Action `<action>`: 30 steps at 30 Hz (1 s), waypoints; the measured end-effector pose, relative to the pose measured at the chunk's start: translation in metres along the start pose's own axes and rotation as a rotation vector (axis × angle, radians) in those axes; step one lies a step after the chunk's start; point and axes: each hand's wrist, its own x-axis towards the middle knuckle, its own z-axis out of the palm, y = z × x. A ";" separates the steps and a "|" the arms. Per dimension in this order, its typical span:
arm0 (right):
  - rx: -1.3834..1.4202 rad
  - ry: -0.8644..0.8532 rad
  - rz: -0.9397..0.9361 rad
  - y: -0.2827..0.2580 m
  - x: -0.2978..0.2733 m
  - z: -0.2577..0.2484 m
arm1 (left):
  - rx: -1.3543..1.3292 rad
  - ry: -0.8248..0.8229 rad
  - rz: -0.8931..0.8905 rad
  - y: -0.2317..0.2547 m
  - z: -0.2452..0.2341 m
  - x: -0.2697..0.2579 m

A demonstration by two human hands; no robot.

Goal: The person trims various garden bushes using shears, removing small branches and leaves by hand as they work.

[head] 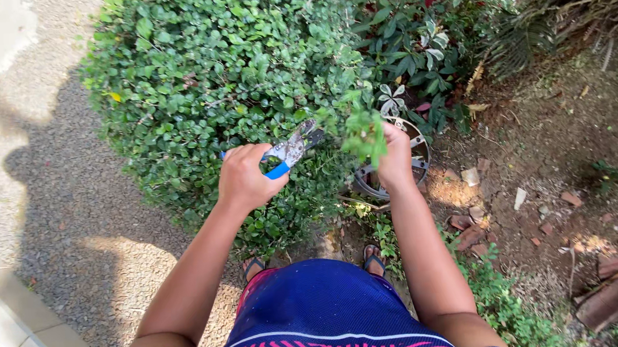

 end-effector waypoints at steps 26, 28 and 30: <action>-0.815 0.034 -0.250 0.041 0.046 0.030 | 0.185 0.051 -0.087 -0.031 -0.024 -0.014; -0.874 0.041 -0.394 0.044 0.063 0.038 | 0.197 0.057 -0.046 -0.030 -0.023 -0.010; -0.976 -0.003 -0.440 0.047 0.079 0.039 | 0.236 0.040 0.041 -0.030 -0.020 -0.002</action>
